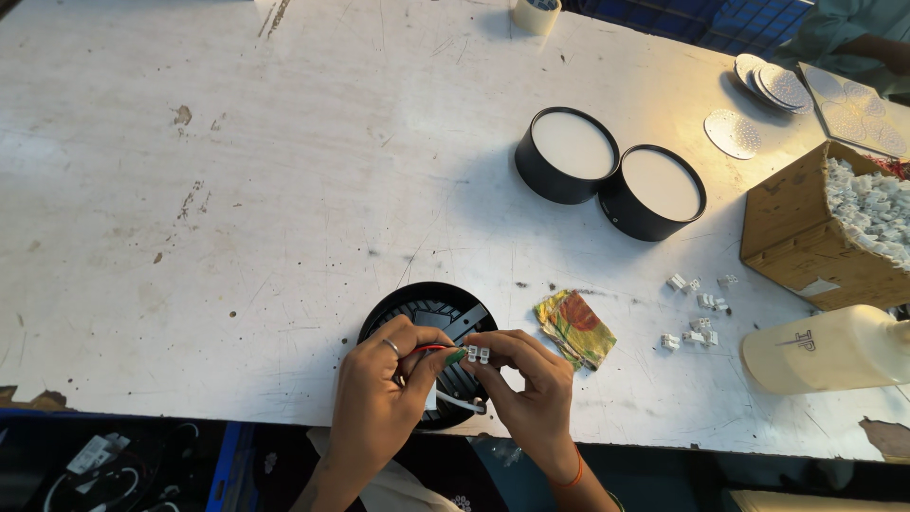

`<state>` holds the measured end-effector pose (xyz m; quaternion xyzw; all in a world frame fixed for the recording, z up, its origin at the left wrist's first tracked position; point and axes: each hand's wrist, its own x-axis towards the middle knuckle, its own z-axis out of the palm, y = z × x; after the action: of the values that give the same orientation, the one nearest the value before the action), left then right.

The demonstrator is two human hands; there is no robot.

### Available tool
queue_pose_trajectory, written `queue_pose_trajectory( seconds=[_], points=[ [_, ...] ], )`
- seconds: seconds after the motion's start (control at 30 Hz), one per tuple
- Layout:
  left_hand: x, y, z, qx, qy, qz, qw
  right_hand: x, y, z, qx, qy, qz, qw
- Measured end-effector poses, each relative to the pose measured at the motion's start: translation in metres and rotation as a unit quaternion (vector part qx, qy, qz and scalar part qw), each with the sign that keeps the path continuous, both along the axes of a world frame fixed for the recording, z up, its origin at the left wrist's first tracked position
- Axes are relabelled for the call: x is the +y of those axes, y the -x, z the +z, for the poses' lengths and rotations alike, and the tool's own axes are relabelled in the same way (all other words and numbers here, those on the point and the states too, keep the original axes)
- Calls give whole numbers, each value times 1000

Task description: The person assembles cylindrical light fixtures by connecting wires to small white connectors, wiping the diffuser and housing with a cloth, and placing the units on the table. The person handles multiple fixtures one at a time, repeating the wiring and wiping steps for each unit.

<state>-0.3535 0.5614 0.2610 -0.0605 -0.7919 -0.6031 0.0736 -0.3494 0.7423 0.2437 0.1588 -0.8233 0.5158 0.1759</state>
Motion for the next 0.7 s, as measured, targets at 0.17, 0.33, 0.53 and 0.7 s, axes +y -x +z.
queue_pose_trajectory(
  seconds=[0.17,0.33,0.53,0.7],
  points=[
    [-1,-2,1,6,-11,-15,1000,0,-2,2,29,-33,-2,999],
    [-3,-3,2,6,-15,-22,1000,3,0,0,52,-43,5,998],
    [-1,-2,3,-7,18,-24,1000,4,0,3,81,-79,7,994],
    [1,-5,1,33,51,-10,998,3,-1,8,83,-88,14,993]
  ],
)
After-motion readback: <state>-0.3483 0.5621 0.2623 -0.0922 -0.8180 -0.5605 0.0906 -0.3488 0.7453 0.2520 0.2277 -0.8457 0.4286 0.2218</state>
